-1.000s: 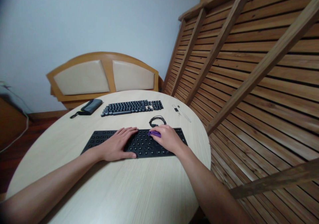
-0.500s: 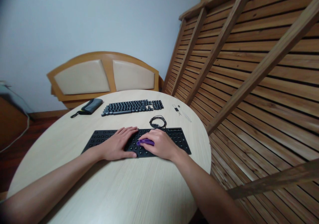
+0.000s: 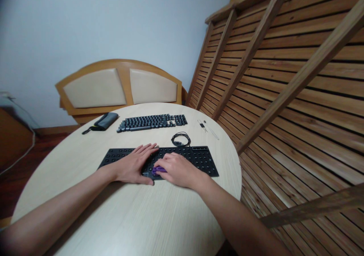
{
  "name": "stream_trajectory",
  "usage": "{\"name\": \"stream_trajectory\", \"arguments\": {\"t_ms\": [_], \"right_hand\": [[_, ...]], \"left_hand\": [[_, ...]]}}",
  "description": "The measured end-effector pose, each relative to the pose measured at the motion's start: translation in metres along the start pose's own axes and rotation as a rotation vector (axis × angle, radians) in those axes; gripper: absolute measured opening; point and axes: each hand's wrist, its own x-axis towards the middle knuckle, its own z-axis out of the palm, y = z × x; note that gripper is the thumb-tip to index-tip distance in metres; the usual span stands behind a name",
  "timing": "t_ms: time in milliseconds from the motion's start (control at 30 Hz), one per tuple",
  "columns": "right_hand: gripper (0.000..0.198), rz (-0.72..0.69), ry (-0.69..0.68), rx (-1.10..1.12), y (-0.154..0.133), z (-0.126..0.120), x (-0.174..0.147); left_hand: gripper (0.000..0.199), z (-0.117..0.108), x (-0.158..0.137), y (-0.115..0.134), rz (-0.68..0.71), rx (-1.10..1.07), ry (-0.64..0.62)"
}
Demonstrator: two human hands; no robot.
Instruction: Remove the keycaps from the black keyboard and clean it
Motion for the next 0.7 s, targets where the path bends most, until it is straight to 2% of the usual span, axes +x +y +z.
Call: {"name": "stream_trajectory", "arguments": {"t_ms": [167, 300, 367, 567, 700], "right_hand": [[0.015, 0.037, 0.026, 0.171, 0.004, -0.001, -0.001], [0.013, 0.133, 0.197, 0.294, 0.011, -0.005, -0.003], [0.014, 0.123, 0.243, 0.279, 0.012, -0.006, -0.004], [0.014, -0.065, 0.045, 0.188, 0.006, -0.003, -0.003], [0.015, -0.072, 0.100, 0.270, 0.003, -0.003, -0.002]], "left_hand": [[0.115, 0.001, 0.000, 0.000, -0.003, 0.012, -0.003], [0.115, 0.001, 0.000, 0.000, 0.000, 0.016, -0.004], [0.115, 0.001, 0.000, 0.000, 0.000, 0.009, 0.003], [0.116, 0.001, 0.001, 0.001, -0.003, -0.014, 0.004], [0.117, 0.001, 0.001, 0.000, -0.011, 0.009, -0.012]]}}
